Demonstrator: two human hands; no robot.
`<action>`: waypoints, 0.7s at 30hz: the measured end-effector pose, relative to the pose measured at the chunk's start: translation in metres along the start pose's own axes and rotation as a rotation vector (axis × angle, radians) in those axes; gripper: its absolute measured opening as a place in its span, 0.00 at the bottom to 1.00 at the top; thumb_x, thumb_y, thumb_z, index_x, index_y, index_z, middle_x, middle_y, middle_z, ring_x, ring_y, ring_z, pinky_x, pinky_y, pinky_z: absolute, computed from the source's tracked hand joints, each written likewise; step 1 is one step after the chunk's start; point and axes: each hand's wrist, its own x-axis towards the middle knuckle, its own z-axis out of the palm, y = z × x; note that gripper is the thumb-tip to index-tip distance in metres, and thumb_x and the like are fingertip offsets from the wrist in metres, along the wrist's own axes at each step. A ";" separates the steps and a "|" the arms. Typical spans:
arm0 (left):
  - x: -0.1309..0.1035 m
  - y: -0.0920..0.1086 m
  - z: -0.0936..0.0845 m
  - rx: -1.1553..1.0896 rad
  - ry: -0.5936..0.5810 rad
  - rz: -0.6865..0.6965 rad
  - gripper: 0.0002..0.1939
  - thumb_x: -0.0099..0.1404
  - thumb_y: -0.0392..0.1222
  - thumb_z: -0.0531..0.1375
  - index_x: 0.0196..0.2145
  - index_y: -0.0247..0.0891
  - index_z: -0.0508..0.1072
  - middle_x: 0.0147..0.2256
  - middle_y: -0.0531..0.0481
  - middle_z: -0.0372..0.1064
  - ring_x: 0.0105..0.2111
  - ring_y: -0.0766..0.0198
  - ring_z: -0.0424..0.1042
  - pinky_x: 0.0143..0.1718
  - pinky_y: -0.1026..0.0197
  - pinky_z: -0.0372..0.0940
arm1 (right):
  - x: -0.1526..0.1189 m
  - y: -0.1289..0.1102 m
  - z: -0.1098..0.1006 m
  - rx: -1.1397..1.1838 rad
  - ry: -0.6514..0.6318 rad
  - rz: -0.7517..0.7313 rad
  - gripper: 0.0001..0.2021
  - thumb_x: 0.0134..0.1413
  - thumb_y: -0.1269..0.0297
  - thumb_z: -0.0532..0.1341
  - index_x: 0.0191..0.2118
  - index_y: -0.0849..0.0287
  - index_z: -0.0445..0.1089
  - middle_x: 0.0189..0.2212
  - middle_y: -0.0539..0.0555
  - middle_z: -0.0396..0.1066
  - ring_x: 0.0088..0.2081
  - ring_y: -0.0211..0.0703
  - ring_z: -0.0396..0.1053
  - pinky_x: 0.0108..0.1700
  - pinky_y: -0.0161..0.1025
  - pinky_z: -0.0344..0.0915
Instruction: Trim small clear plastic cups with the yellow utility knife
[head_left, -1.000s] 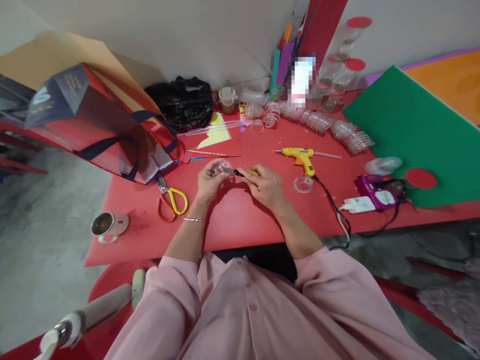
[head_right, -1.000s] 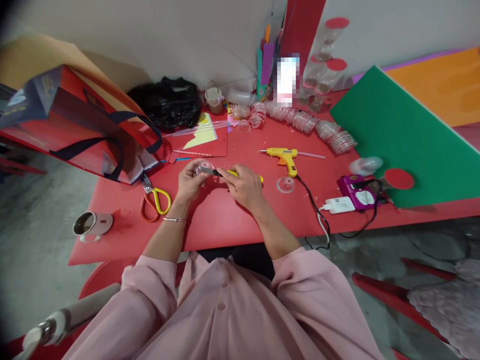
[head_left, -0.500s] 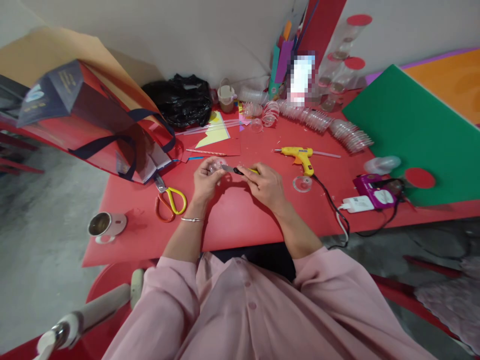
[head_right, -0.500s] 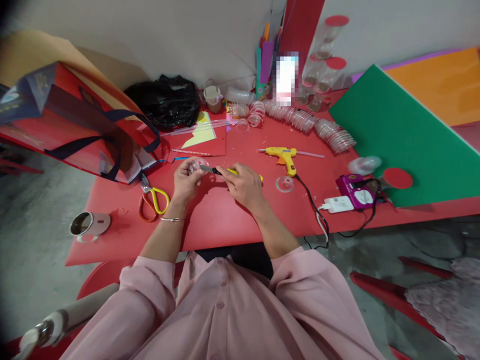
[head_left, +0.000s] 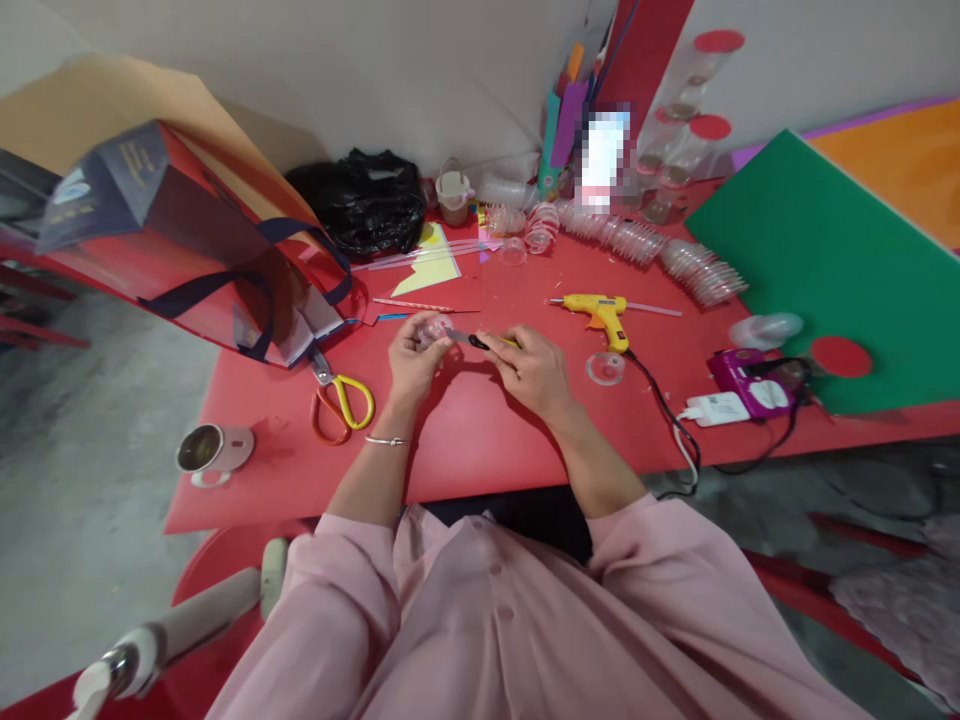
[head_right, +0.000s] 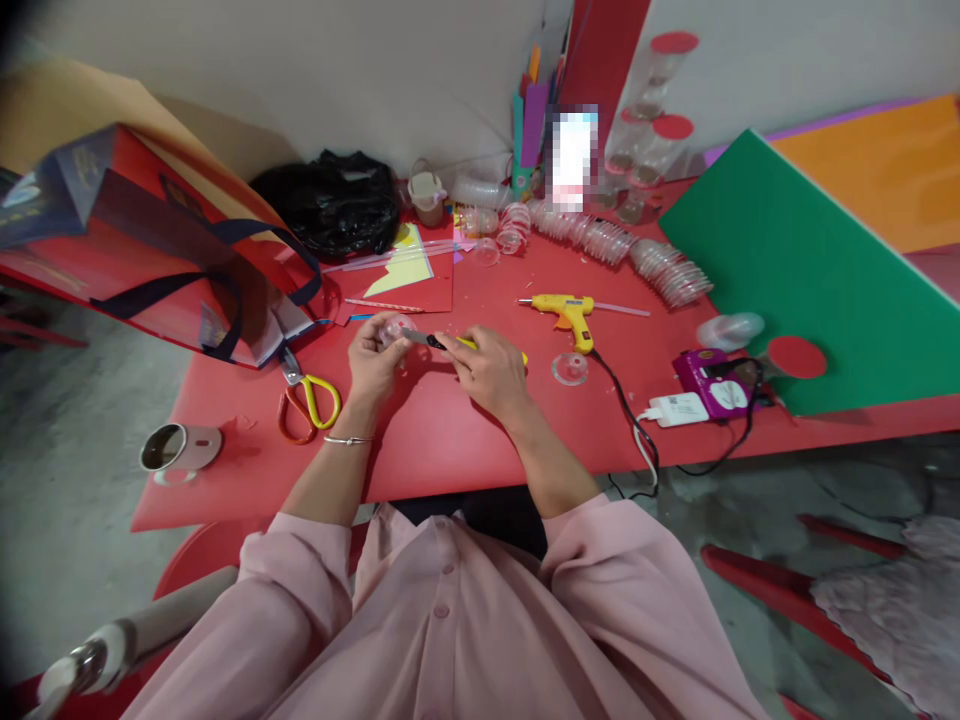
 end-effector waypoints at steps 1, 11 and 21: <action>0.001 0.000 -0.001 0.003 -0.003 0.005 0.27 0.49 0.41 0.78 0.47 0.41 0.78 0.26 0.57 0.69 0.17 0.76 0.59 0.17 0.71 0.58 | 0.000 0.000 0.000 0.007 0.003 0.001 0.17 0.72 0.56 0.57 0.61 0.43 0.74 0.42 0.55 0.74 0.41 0.43 0.69 0.43 0.39 0.62; 0.002 -0.005 -0.004 0.039 0.033 0.022 0.28 0.51 0.39 0.76 0.50 0.43 0.77 0.27 0.57 0.68 0.19 0.75 0.61 0.20 0.72 0.60 | -0.001 -0.004 -0.002 0.044 -0.013 0.024 0.18 0.73 0.56 0.56 0.61 0.44 0.74 0.40 0.55 0.73 0.40 0.42 0.68 0.42 0.39 0.63; -0.001 0.008 0.006 0.119 0.118 0.085 0.28 0.48 0.39 0.76 0.46 0.41 0.76 0.30 0.56 0.68 0.23 0.73 0.62 0.25 0.69 0.61 | -0.002 -0.005 0.000 0.068 -0.023 0.062 0.18 0.73 0.55 0.55 0.62 0.45 0.73 0.40 0.55 0.74 0.40 0.42 0.70 0.41 0.38 0.63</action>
